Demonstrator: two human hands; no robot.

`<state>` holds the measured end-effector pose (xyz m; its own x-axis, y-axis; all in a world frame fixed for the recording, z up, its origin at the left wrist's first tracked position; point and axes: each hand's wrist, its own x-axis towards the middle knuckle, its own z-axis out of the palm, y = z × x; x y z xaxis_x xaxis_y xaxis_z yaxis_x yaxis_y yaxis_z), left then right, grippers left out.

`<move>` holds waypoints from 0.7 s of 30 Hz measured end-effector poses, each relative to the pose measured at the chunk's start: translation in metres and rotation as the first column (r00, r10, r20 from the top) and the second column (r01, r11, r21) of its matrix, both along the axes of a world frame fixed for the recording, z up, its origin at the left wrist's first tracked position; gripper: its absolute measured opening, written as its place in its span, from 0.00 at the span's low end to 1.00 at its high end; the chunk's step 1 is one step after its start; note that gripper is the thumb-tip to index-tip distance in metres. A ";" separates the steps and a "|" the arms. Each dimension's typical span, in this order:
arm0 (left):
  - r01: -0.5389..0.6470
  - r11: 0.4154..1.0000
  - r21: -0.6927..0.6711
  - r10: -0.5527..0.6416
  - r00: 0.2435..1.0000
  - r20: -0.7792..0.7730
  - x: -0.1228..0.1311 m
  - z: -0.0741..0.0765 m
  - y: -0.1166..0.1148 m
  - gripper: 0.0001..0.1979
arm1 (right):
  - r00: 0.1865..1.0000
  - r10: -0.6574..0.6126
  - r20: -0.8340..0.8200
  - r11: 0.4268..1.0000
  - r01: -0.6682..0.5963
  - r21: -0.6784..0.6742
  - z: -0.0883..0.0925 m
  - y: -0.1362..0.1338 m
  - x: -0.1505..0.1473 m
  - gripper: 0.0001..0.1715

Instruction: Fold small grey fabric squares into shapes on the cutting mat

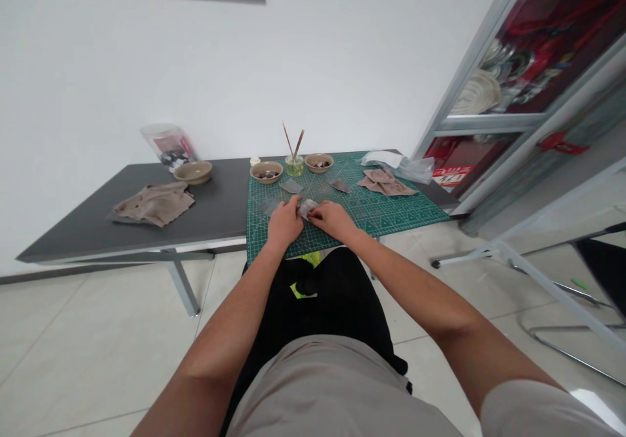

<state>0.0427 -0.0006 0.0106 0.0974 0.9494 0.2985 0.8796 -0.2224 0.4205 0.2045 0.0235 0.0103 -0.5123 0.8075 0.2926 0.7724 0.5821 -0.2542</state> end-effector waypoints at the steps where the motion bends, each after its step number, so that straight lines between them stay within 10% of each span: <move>1: -0.008 1.000 -0.004 0.008 1.000 -0.006 0.000 0.000 0.000 0.24 | 1.000 0.025 0.005 1.000 -0.025 0.007 0.000 -0.001 -0.002 0.11; 21: -0.023 1.000 -0.001 0.023 0.998 -0.064 0.000 0.000 -0.002 0.19 | 0.995 -0.071 0.072 0.995 0.066 0.073 -0.002 -0.004 0.004 0.14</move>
